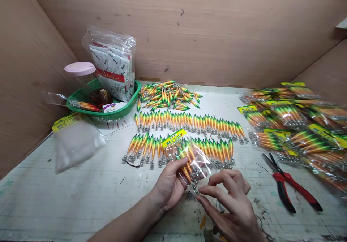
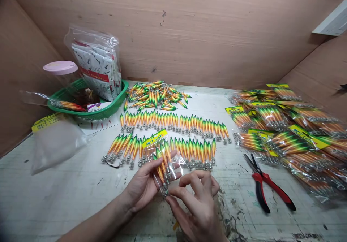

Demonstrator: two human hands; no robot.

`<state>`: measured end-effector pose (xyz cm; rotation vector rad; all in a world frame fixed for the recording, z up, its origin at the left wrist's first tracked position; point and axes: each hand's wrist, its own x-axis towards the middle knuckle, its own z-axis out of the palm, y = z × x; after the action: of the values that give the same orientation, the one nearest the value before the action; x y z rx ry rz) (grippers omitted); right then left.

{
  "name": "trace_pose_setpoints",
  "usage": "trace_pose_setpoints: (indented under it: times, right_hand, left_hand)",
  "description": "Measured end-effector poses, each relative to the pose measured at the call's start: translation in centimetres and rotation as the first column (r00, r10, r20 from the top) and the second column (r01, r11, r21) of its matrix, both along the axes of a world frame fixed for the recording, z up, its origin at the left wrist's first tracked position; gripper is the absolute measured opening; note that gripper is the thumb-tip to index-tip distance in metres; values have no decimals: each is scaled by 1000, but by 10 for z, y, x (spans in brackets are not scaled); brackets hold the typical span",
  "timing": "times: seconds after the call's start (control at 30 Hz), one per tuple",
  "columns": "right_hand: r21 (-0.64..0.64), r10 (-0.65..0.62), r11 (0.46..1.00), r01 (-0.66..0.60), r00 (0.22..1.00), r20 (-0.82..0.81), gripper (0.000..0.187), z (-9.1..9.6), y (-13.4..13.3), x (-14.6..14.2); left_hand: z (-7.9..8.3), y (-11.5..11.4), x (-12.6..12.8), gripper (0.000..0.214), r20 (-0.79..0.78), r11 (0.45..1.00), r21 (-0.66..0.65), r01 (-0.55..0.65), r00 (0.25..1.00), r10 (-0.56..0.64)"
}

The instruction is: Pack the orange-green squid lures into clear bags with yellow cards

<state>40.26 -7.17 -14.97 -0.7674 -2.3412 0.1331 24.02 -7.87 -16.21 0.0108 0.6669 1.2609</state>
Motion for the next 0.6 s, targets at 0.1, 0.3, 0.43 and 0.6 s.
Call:
trace_pose_setpoints:
  times: [0.1,0.3,0.43,0.6]
  right_hand:
    - [-25,-34,999,33,998,-43,9,1,0,0]
    - [-17,-128,992,127,990,-54,8,0,2,-1]
    - [-37,-147,989,145,987,-56,7,0,2,-4]
    - [-14,-143,990,142,988,-56,12,-1,2,-3]
  left_hand:
    - [0,0,0,37,-13,1000,0,0,1000,0]
    - [-3,0,3,45,23,998,62,0,1000,-1]
    - [-4,0,2,46,31,998,67,18,999,-20]
    - [-5,0,2,45,26,997,82,-1,1000,-1]
